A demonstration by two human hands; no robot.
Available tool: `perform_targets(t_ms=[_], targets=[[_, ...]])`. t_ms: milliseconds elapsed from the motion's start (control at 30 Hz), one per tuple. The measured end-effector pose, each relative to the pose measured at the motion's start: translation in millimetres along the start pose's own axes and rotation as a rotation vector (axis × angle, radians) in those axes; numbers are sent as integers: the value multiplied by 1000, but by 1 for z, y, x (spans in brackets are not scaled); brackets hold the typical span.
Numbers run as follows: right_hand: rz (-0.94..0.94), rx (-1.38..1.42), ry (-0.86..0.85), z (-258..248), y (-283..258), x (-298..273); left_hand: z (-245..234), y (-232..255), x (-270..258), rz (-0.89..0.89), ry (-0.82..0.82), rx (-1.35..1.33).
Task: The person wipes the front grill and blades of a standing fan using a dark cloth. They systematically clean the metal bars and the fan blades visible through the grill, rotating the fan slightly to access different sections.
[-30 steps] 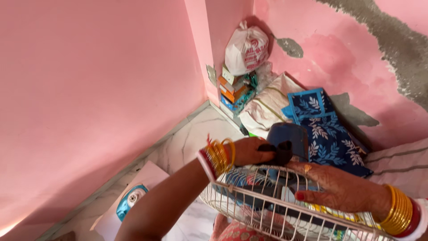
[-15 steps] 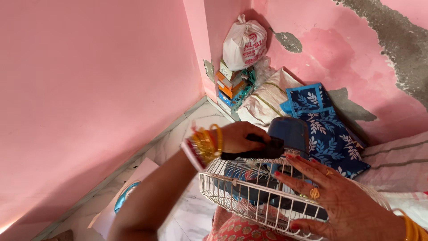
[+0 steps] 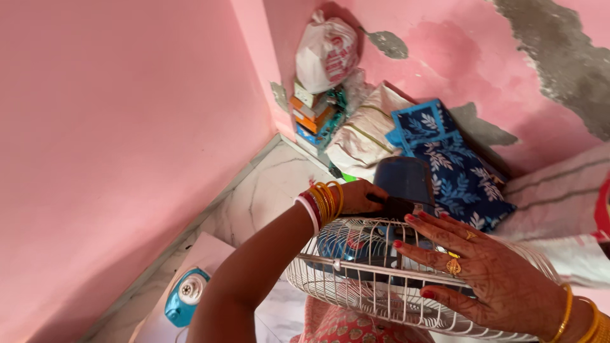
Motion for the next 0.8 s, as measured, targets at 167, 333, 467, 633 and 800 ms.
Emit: perform_targets(t_ms=[167,333,467,633,800], targets=[[50,34,11,-7,-7,6,-7,-4,4,66,-47,2],[58,51,-4,-7,-14,15,-41,23,-48,147,-53,23],[93,50,-26,-6,-13,16,-60,37,-92,82,1,-59],[225,-19,25,-4,-15,16,-47,35,-93,391,302,116],[319,-280,263,38,-64,34,-35,28,-62,-61,103,-70]])
Point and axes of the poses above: each hand's wrist, its own x-axis towards the middle knuckle, its own z-axis out of the palm, y = z × x, the point moved 1 cm from there along x, towards the middle knuckle, and after that the axes turned 1 degree about x, right-handed, at the moved point
